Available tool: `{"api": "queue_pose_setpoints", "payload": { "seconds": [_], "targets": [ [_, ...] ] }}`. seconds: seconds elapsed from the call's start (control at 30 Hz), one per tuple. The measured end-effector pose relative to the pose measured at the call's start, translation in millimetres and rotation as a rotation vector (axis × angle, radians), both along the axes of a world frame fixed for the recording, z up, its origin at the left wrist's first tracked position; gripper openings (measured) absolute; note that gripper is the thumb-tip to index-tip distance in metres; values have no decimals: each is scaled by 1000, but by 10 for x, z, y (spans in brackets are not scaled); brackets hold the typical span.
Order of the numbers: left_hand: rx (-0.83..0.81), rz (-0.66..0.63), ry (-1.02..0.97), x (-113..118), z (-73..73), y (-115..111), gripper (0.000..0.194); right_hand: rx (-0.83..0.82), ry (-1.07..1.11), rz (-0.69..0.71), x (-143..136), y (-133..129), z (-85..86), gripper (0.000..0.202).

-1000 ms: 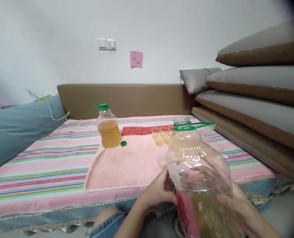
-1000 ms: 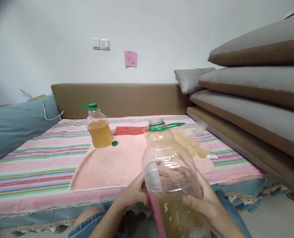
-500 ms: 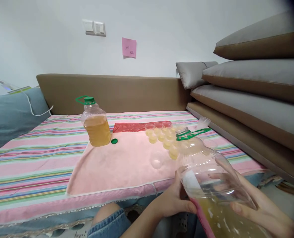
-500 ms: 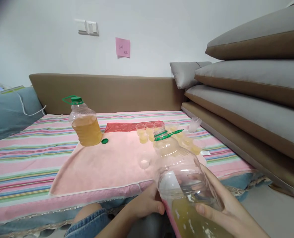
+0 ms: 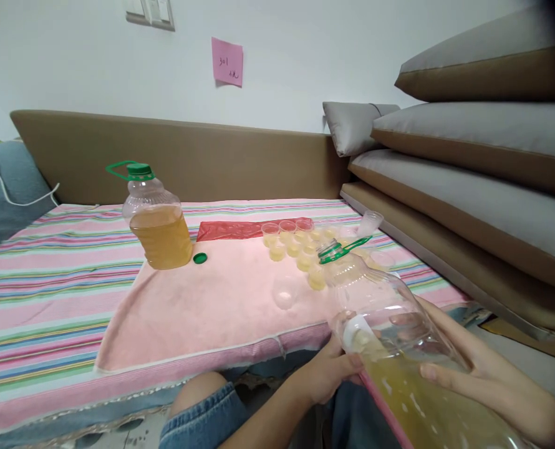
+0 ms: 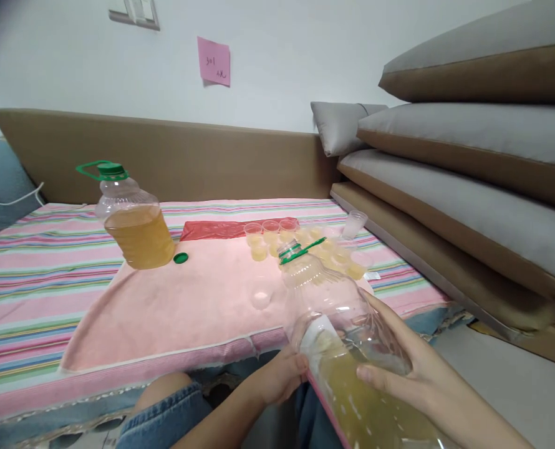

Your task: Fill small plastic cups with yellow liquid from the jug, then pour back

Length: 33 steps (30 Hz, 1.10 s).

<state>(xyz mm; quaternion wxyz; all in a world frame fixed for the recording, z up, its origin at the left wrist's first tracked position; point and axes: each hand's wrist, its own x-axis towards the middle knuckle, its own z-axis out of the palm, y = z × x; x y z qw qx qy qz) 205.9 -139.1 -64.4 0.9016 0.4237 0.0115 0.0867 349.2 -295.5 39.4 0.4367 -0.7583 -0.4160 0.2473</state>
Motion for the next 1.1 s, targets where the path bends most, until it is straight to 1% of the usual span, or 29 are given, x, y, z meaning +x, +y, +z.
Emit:
{"api": "queue_pose_setpoints", "payload": {
  "seconds": [0.1, 0.2, 0.3, 0.4, 0.47, 0.6, 0.77, 0.87, 0.97, 1.1],
  "targets": [
    [-68, -15, -26, 15, -45, -39, 96, -25, 12, 2, 9, 26, 39, 95],
    [-133, -15, -30, 11, -12, -75, 88, -22, 9, -9, 6, 55, 82, 96],
    [-172, -3, -17, -1, 36, -106, 88, -14, 13, 17, 22, 58, 94, 91],
    [-181, -6, -26, -3, 47, -137, 89, -12, -12, 35, 67, 41, 80, 86],
    [-183, 0, -17, 8, 28, -162, 90, -47, -30, 41, 94, 38, 84, 87],
    [-187, 4, 6, 42, -19, -221, 86, -108, -31, 40, 83, 74, 154, 87],
    [-207, -22, -23, 46, -15, -255, 81, -129, -15, 16, 33, 150, 236, 87],
    [-228, -23, -50, 49, -28, -253, 81, -154, -20, 41, 38, 180, 260, 87],
    [-237, 3, -73, 68, -72, -261, 79, -207, -47, 87, 61, 200, 285, 93],
    [-255, 41, -103, 86, -107, -307, 76, -275, -73, 96, 103, 218, 288, 95]
  ]
}}
